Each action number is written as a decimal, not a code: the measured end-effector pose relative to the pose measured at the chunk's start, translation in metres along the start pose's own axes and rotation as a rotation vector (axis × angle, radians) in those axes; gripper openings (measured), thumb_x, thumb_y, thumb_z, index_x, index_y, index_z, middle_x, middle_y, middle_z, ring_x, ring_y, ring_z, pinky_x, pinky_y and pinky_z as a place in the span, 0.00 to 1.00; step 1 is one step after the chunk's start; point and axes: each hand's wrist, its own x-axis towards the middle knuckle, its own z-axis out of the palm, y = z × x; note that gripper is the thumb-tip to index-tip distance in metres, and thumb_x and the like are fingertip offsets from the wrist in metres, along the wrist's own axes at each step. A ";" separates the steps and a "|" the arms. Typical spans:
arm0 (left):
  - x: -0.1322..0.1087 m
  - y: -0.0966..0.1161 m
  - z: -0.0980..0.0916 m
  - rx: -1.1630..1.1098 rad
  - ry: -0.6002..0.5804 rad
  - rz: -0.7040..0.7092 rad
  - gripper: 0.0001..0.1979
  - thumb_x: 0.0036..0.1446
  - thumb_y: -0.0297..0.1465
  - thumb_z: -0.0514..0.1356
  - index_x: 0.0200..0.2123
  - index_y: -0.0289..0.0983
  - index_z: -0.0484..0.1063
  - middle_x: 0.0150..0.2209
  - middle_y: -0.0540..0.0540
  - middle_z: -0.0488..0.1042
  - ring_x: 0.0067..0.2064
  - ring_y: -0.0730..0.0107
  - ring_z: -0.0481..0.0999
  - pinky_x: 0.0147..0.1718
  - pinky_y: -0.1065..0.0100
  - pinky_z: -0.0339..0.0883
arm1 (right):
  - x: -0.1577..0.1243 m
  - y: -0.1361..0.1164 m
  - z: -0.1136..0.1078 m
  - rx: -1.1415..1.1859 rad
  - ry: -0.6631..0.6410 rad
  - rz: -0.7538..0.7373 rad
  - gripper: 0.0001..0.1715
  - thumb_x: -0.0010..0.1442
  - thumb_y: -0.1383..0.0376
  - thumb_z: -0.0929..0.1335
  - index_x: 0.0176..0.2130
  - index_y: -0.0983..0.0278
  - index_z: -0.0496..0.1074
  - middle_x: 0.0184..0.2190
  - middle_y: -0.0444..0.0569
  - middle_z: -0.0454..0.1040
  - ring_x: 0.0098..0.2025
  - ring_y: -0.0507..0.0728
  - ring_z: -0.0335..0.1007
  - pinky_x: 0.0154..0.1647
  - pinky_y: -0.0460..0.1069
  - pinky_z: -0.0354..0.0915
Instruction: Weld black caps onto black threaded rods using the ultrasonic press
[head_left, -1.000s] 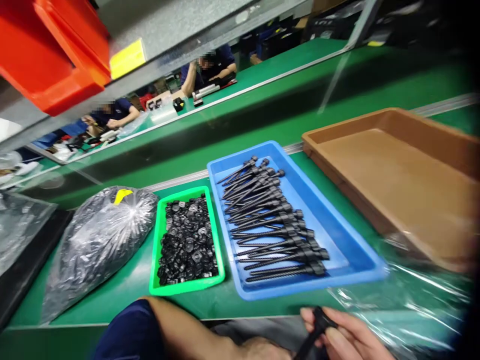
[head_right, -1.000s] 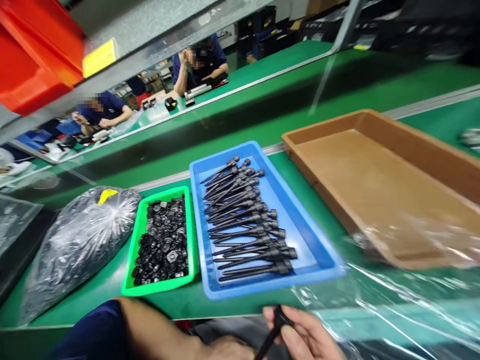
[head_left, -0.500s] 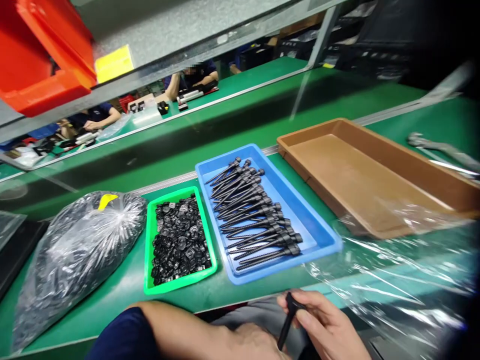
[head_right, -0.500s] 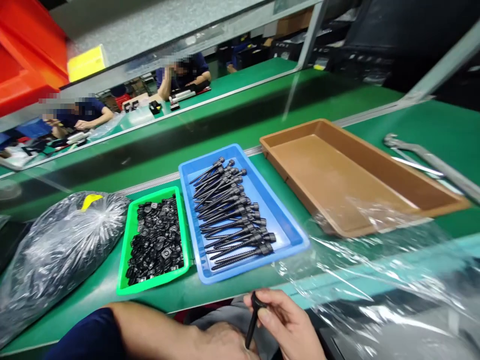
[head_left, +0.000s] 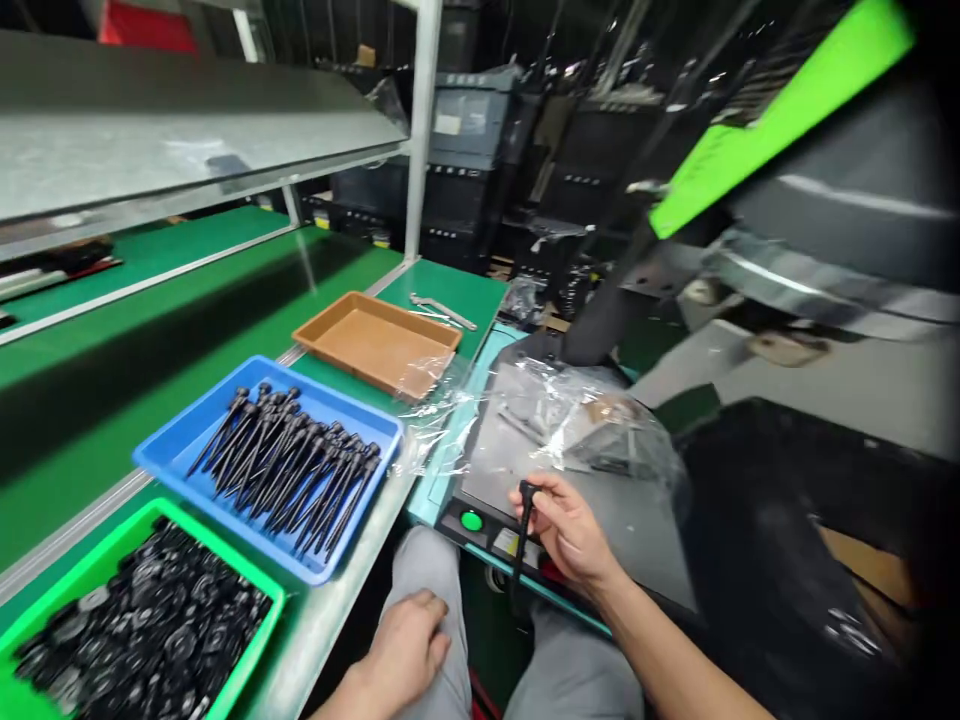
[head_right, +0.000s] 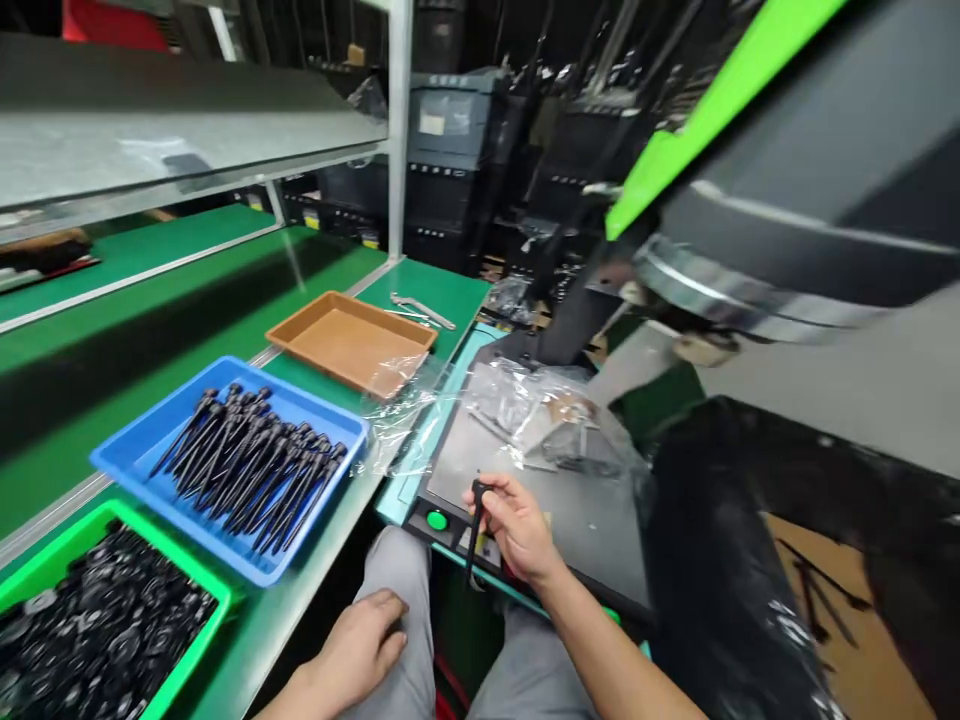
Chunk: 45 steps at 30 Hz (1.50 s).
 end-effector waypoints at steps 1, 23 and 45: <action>0.000 0.002 -0.001 -0.020 0.005 0.023 0.14 0.54 0.31 0.55 0.43 0.39 0.75 0.43 0.41 0.75 0.46 0.53 0.74 0.47 0.58 0.66 | -0.004 -0.007 -0.016 -0.016 0.076 -0.011 0.23 0.47 0.54 0.77 0.38 0.61 0.71 0.29 0.48 0.77 0.28 0.53 0.71 0.24 0.44 0.64; 0.158 0.149 -0.009 -1.349 0.240 0.276 0.24 0.51 0.36 0.68 0.52 0.42 0.73 0.65 0.42 0.60 0.64 0.52 0.61 0.55 0.57 0.65 | 0.027 -0.043 -0.116 -0.347 0.501 -0.456 0.39 0.55 0.54 0.69 0.62 0.63 0.60 0.31 0.45 0.75 0.26 0.51 0.65 0.22 0.45 0.60; 0.147 0.166 -0.022 -1.131 0.220 0.397 0.24 0.55 0.38 0.64 0.56 0.44 0.70 0.66 0.42 0.60 0.57 0.55 0.71 0.42 0.66 0.73 | 0.072 -0.086 -0.112 -0.625 0.431 -0.643 0.26 0.58 0.52 0.67 0.51 0.63 0.73 0.46 0.54 0.77 0.42 0.61 0.73 0.47 0.55 0.67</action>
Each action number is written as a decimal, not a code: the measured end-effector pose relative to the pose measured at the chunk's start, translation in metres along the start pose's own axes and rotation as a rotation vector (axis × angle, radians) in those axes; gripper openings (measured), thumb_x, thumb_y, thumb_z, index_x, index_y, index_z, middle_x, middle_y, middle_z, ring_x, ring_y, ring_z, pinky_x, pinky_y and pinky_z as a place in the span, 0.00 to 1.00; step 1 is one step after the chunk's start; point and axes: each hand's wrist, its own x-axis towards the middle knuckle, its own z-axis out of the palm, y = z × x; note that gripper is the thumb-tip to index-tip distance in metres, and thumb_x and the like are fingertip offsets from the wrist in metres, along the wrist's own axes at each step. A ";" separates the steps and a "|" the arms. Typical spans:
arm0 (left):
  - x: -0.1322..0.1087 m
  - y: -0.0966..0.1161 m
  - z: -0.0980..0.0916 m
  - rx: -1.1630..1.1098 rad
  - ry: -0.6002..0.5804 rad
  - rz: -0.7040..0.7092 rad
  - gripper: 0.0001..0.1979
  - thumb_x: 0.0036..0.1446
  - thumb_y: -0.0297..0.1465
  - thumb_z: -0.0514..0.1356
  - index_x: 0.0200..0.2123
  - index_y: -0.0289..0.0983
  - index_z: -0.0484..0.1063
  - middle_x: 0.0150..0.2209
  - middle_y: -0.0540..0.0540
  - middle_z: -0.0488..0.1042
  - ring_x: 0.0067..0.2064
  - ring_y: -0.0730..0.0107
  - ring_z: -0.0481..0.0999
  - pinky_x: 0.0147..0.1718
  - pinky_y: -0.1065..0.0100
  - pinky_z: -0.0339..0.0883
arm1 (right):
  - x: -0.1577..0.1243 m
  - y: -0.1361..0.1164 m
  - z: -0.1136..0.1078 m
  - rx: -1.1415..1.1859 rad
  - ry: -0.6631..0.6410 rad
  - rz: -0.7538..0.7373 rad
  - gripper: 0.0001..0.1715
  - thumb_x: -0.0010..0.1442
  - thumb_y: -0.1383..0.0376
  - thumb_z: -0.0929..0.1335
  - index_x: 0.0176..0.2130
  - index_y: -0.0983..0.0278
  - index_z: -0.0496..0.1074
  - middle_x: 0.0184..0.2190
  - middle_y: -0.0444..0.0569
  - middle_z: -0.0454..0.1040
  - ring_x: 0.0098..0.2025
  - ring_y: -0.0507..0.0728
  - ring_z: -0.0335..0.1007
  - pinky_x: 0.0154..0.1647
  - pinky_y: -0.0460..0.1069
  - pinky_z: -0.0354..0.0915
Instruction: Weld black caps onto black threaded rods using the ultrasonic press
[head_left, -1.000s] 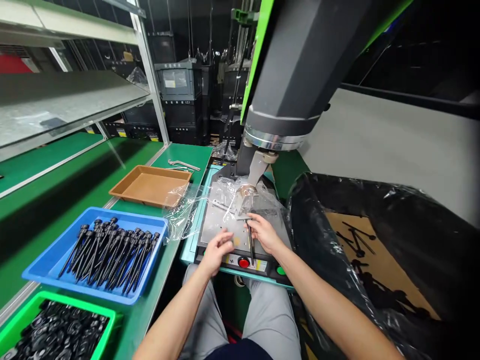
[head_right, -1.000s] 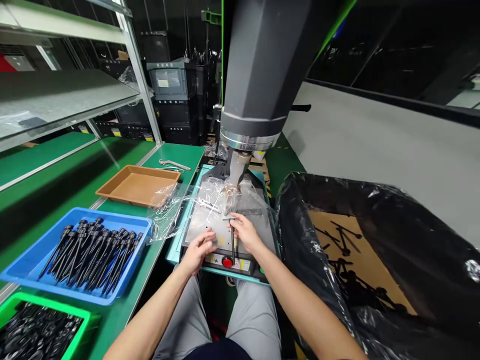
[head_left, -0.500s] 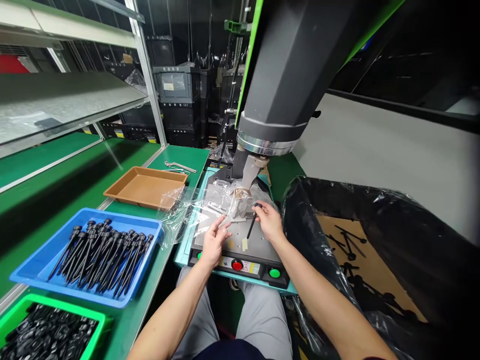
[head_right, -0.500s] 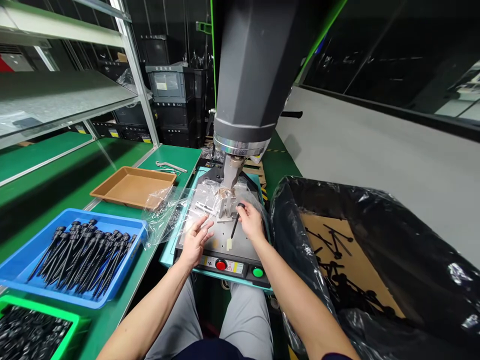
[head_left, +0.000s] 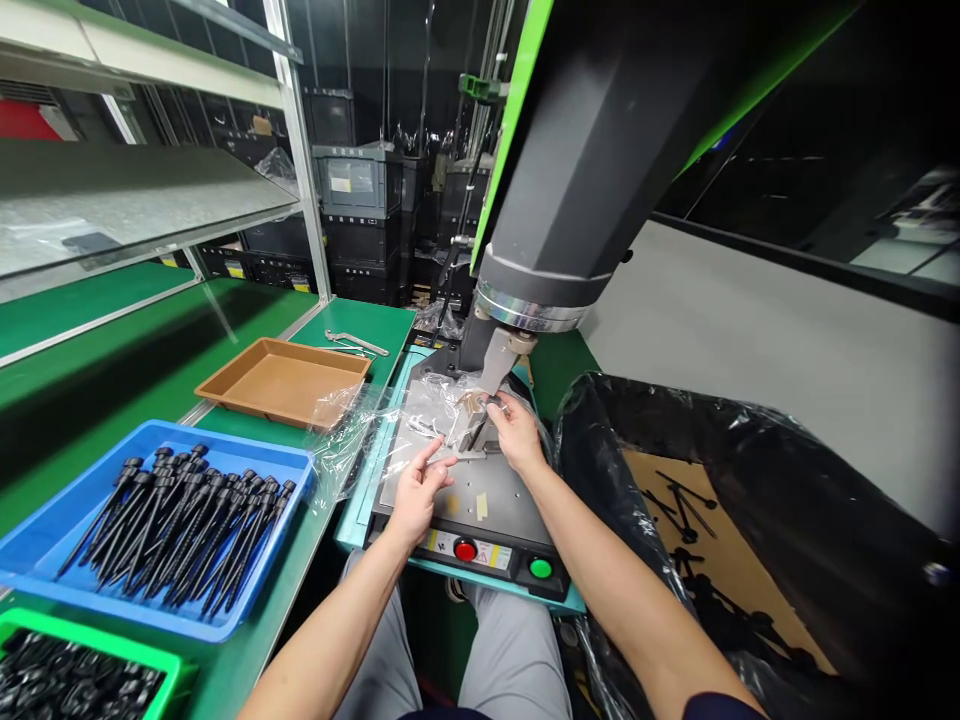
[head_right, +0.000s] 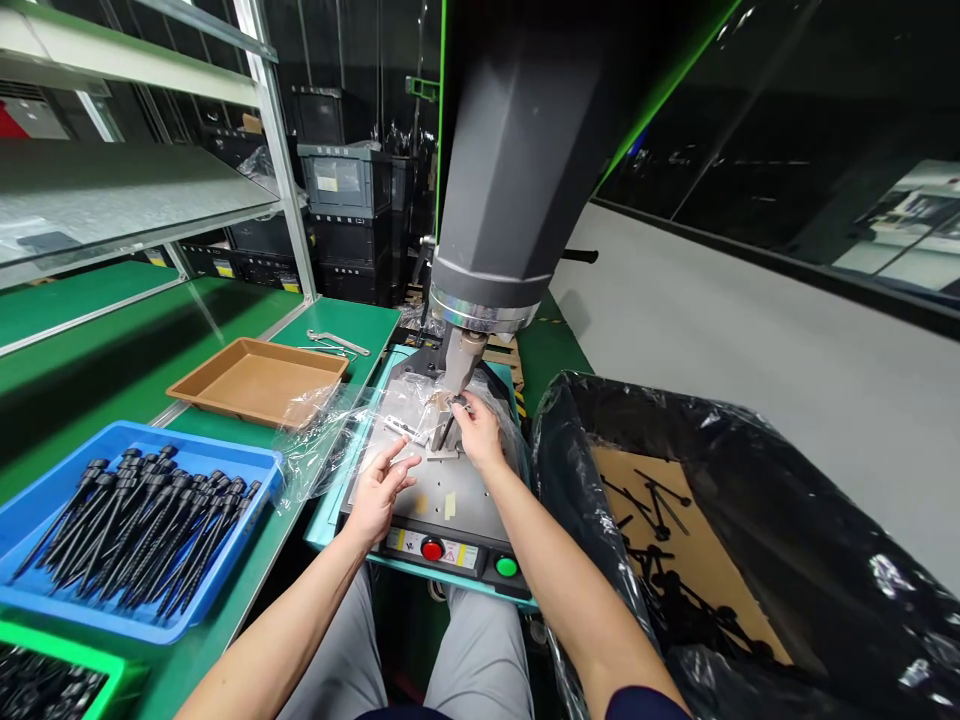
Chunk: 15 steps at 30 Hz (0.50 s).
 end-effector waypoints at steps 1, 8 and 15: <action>0.000 0.000 0.000 0.000 0.004 -0.002 0.24 0.55 0.39 0.64 0.56 0.44 0.70 0.66 0.42 0.60 0.57 0.56 0.71 0.41 0.66 0.73 | 0.002 0.001 0.002 0.022 -0.016 0.002 0.26 0.57 0.53 0.67 0.51 0.63 0.73 0.47 0.53 0.77 0.45 0.62 0.73 0.49 0.56 0.66; 0.001 0.001 -0.002 -0.002 0.018 -0.002 0.25 0.54 0.39 0.65 0.55 0.42 0.70 0.65 0.40 0.61 0.54 0.56 0.73 0.40 0.67 0.73 | 0.014 0.007 0.010 0.132 -0.066 0.150 0.27 0.50 0.52 0.71 0.46 0.63 0.74 0.45 0.52 0.77 0.47 0.63 0.72 0.51 0.56 0.65; 0.001 0.003 -0.006 0.013 0.024 -0.006 0.25 0.53 0.39 0.65 0.54 0.42 0.71 0.64 0.39 0.63 0.54 0.55 0.74 0.39 0.65 0.73 | 0.019 0.008 -0.003 0.210 -0.163 0.241 0.27 0.50 0.48 0.71 0.45 0.61 0.76 0.46 0.49 0.77 0.48 0.63 0.71 0.46 0.55 0.66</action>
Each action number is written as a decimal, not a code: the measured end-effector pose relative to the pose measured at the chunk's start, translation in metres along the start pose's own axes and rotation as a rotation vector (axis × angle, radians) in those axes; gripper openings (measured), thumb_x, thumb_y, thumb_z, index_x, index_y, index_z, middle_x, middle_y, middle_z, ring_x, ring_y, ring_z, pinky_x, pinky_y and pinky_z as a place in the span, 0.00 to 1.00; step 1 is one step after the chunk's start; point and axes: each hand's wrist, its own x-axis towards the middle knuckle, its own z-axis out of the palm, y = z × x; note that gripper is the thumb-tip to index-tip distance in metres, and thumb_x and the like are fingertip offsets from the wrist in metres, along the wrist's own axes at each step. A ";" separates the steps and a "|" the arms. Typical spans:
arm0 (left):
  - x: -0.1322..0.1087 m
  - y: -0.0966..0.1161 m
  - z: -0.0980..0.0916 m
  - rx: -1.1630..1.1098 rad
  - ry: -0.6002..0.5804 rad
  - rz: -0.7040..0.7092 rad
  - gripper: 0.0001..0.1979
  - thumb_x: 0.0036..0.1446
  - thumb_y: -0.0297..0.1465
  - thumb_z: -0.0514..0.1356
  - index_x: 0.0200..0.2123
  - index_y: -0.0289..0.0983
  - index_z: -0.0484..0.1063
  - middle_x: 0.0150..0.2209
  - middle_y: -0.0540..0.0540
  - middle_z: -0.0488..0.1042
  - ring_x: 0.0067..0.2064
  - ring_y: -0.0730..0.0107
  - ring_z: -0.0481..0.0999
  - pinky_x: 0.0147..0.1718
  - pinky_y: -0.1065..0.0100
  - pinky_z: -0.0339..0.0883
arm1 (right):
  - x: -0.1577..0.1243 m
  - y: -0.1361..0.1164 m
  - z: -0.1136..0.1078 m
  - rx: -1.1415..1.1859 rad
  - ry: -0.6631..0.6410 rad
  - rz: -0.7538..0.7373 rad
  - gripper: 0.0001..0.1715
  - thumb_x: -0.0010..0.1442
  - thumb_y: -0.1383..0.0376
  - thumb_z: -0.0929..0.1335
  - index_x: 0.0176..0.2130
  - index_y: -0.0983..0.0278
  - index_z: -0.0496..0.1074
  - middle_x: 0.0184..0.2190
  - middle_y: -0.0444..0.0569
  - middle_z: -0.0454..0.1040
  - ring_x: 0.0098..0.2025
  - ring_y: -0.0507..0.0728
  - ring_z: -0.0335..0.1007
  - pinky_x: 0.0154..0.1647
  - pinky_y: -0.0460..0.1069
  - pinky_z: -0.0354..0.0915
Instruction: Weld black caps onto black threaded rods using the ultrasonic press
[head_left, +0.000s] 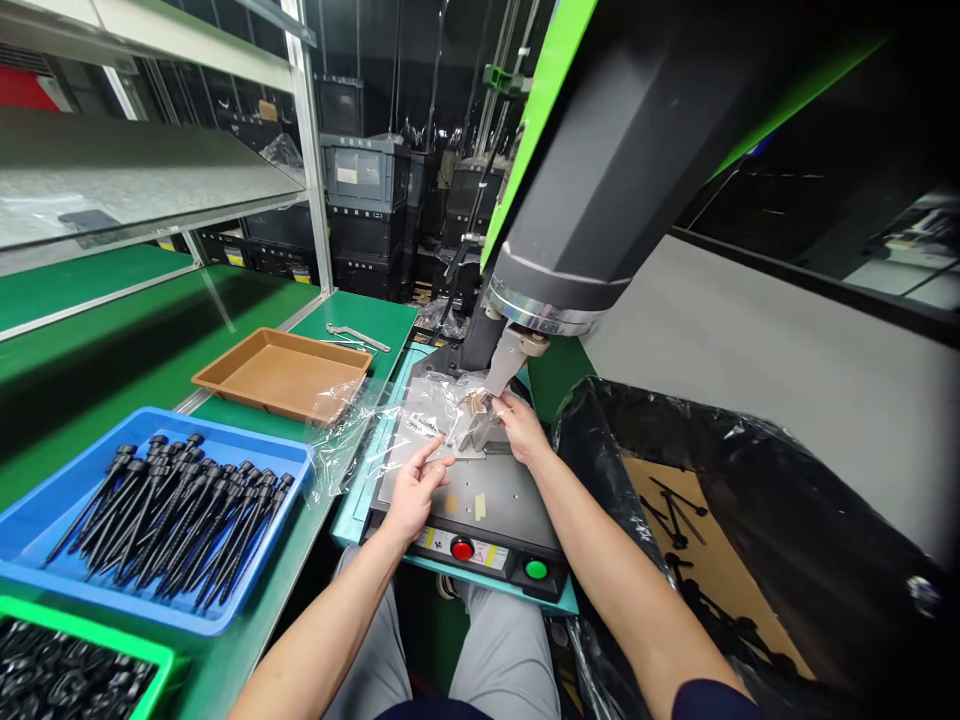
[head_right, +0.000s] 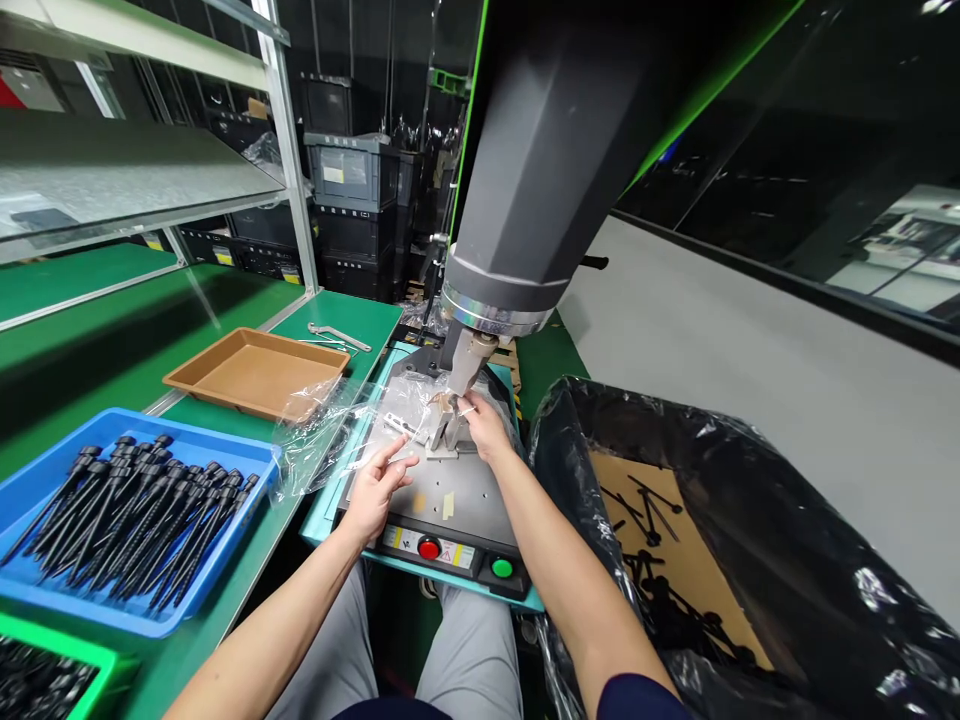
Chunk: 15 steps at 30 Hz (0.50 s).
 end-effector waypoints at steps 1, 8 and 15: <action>0.000 0.000 0.000 0.001 0.003 -0.001 0.25 0.53 0.39 0.65 0.54 0.42 0.71 0.64 0.39 0.63 0.54 0.55 0.74 0.39 0.65 0.73 | 0.000 0.001 -0.001 -0.004 0.010 0.001 0.26 0.50 0.48 0.71 0.44 0.61 0.77 0.45 0.49 0.77 0.48 0.63 0.70 0.47 0.55 0.66; -0.001 -0.001 -0.002 0.002 0.019 -0.009 0.25 0.53 0.39 0.65 0.55 0.41 0.71 0.62 0.39 0.65 0.54 0.53 0.73 0.39 0.64 0.73 | 0.001 0.007 -0.001 0.134 0.115 0.084 0.27 0.46 0.52 0.73 0.44 0.62 0.77 0.45 0.50 0.77 0.47 0.61 0.71 0.41 0.53 0.67; -0.001 0.000 0.000 0.042 -0.003 -0.014 0.25 0.54 0.39 0.65 0.55 0.42 0.71 0.60 0.39 0.68 0.55 0.52 0.72 0.41 0.62 0.73 | 0.018 -0.002 -0.034 0.361 0.390 0.125 0.20 0.46 0.66 0.70 0.42 0.58 0.74 0.51 0.45 0.72 0.51 0.57 0.68 0.46 0.52 0.69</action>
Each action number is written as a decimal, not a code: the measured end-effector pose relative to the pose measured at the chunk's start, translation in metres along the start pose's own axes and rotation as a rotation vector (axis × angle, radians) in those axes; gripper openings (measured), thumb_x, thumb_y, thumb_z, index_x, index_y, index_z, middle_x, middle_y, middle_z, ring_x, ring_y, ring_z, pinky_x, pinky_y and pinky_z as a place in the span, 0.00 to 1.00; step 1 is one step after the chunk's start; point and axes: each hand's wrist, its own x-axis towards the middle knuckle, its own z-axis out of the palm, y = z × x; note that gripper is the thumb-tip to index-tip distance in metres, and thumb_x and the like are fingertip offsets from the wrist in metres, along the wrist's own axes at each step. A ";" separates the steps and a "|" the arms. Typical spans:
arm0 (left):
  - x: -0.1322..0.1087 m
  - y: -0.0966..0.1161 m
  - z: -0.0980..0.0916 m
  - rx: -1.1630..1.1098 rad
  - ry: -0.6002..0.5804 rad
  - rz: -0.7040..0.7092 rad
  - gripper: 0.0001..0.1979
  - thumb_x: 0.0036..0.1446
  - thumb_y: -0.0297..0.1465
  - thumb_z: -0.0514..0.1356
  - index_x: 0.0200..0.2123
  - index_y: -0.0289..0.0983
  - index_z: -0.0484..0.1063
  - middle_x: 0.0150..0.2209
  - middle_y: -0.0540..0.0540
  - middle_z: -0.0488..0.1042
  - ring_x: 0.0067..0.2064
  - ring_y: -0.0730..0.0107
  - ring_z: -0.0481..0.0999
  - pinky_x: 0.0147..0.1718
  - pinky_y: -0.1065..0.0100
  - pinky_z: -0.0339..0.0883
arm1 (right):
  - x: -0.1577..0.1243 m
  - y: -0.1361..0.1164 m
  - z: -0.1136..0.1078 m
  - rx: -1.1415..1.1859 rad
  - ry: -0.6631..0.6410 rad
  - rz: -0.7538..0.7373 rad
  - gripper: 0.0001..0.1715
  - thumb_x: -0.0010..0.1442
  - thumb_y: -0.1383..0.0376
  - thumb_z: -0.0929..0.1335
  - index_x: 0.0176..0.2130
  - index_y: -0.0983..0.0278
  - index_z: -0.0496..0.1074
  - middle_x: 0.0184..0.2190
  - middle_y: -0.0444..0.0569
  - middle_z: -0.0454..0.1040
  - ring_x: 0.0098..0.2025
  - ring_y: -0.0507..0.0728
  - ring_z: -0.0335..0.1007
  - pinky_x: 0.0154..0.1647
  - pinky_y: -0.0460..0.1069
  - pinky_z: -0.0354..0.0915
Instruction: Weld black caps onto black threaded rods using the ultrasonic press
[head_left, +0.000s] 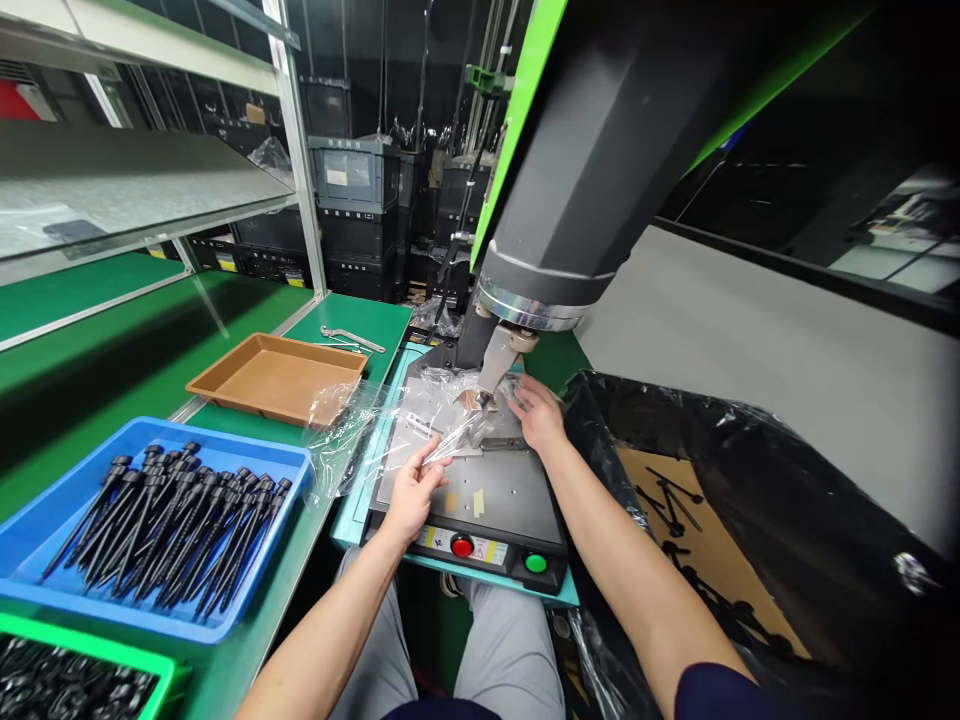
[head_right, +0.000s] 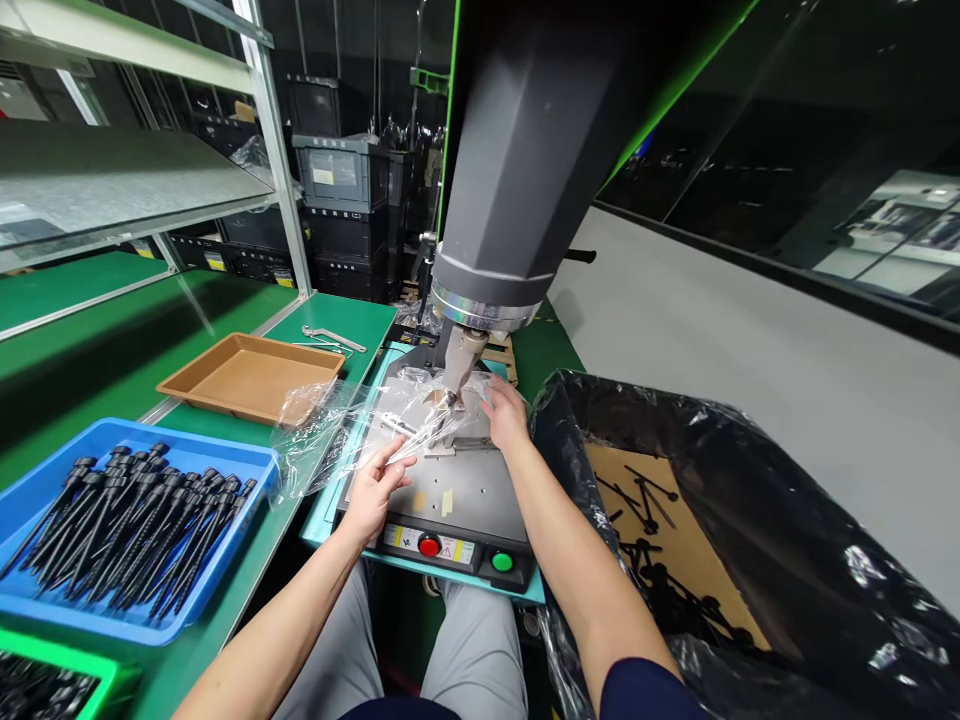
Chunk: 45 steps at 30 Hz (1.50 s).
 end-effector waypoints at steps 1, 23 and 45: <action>0.000 0.000 0.002 -0.002 -0.006 -0.006 0.25 0.54 0.39 0.65 0.55 0.42 0.71 0.61 0.40 0.67 0.55 0.52 0.72 0.41 0.62 0.73 | 0.003 -0.004 -0.004 0.016 0.019 0.002 0.20 0.47 0.67 0.68 0.42 0.58 0.74 0.51 0.45 0.72 0.51 0.57 0.68 0.46 0.53 0.70; -0.001 -0.025 0.005 -0.019 -0.009 -0.051 0.26 0.53 0.38 0.66 0.55 0.41 0.70 0.60 0.38 0.68 0.55 0.55 0.73 0.41 0.63 0.72 | -0.058 0.019 -0.058 0.531 0.031 0.290 0.20 0.50 0.67 0.62 0.45 0.62 0.69 0.51 0.57 0.72 0.53 0.63 0.71 0.52 0.62 0.70; -0.007 -0.024 0.001 0.001 0.031 -0.057 0.25 0.53 0.38 0.66 0.54 0.39 0.71 0.58 0.38 0.69 0.54 0.55 0.74 0.40 0.66 0.73 | -0.027 0.023 -0.073 0.387 0.342 0.346 0.09 0.67 0.71 0.61 0.37 0.63 0.68 0.34 0.49 0.78 0.34 0.52 0.78 0.39 0.47 0.77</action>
